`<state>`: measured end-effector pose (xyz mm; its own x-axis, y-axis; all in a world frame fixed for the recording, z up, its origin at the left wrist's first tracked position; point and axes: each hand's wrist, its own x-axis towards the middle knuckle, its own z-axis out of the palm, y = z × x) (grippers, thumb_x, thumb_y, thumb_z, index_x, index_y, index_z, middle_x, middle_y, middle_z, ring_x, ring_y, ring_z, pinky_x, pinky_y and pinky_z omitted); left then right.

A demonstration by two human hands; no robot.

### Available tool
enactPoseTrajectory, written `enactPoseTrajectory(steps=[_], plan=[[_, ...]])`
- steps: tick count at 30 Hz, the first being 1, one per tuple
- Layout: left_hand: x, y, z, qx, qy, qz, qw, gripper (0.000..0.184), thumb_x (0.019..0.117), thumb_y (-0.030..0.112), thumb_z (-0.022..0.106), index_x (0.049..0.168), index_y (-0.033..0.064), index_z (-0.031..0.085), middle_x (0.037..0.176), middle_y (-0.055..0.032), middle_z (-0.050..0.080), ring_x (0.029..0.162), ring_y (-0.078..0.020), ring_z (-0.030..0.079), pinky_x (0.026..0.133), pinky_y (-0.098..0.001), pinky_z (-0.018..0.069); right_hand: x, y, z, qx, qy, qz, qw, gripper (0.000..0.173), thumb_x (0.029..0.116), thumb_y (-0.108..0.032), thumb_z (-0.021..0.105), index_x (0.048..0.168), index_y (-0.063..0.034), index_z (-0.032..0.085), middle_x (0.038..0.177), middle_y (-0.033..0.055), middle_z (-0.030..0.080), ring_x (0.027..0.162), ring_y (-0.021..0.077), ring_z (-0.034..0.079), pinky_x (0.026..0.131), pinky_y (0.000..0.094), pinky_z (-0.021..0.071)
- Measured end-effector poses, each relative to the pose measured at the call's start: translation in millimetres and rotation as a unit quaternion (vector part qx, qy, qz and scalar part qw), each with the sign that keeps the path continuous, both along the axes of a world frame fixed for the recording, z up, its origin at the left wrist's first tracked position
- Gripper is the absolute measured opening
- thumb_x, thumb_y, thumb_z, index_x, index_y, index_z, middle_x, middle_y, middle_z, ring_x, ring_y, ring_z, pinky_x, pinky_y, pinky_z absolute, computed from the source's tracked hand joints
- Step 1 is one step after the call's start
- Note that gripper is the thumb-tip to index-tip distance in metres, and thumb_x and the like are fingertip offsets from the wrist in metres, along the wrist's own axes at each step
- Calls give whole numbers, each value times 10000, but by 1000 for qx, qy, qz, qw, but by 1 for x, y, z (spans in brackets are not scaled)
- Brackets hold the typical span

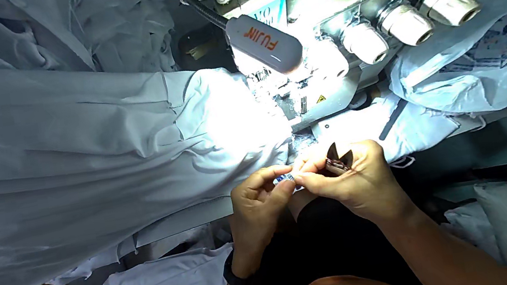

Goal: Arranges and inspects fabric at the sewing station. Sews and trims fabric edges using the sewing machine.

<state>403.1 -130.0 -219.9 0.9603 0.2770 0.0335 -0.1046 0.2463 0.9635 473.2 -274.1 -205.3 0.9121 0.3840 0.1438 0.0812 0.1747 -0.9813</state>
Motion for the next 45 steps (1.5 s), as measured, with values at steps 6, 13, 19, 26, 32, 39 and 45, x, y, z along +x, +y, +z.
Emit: enactPoseTrajectory(steps=[6, 13, 19, 26, 32, 39, 45], plan=[[2, -1, 11, 69, 42, 48, 996, 117, 928, -23, 662, 887, 26, 760, 792, 40, 747, 696, -25, 705, 674, -208, 616, 3, 6, -5, 17, 26, -9, 999, 154, 760, 40, 753, 733, -106, 712, 717, -54, 705, 622, -24, 628, 576, 123, 531], [11, 13, 30, 153, 37, 35, 987, 87, 941, -5, 639, 892, 33, 700, 756, 81, 705, 654, 13, 672, 621, -170, 594, 19, 7, -9, 19, -20, -31, 999, 340, 763, 31, 790, 1030, -106, 630, 792, -73, 707, 582, -47, 564, 531, 95, 463], [38, 45, 69, 340, -23, 32, 940, 48, 924, 86, 690, 879, 95, 705, 765, 118, 684, 709, 54, 647, 678, -133, 564, 70, 6, -50, -155, -435, -116, 879, 163, 900, -57, 695, 1042, 9, 740, 991, 184, 659, 821, 150, 620, 752, 203, 518], [74, 39, 39, 550, 23, 40, 834, 147, 894, 224, 689, 801, 135, 761, 994, -5, 693, 1107, -167, 609, 1036, -552, 346, 74, 8, -60, -150, -498, -67, 852, 173, 989, -156, 628, 1060, -178, 784, 983, 154, 649, 732, 138, 538, 655, 207, 427], [73, 34, 31, 548, 35, 52, 834, 129, 899, 208, 685, 829, 140, 768, 1046, 4, 693, 1180, -162, 588, 1092, -595, 290, 64, 9, -54, -125, -504, -79, 851, 125, 1031, -123, 572, 1009, -100, 693, 960, 124, 643, 788, 137, 567, 733, 196, 464], [72, 30, 25, 563, 32, 86, 821, 162, 900, 225, 676, 797, 131, 760, 1014, -12, 710, 1144, -169, 622, 1089, -610, 297, 63, 7, -51, -180, -551, -77, 811, 185, 1010, -74, 554, 971, -87, 735, 974, 118, 771, 730, 205, 635, 639, 303, 468], [72, 46, 31, 538, 27, 44, 841, 107, 855, 232, 715, 818, 137, 747, 1035, 24, 711, 1123, -106, 624, 1113, -529, 332, 56, 8, -40, -227, -538, -91, 807, 201, 994, -83, 556, 931, -98, 746, 928, 96, 772, 709, 194, 630, 611, 302, 443]])
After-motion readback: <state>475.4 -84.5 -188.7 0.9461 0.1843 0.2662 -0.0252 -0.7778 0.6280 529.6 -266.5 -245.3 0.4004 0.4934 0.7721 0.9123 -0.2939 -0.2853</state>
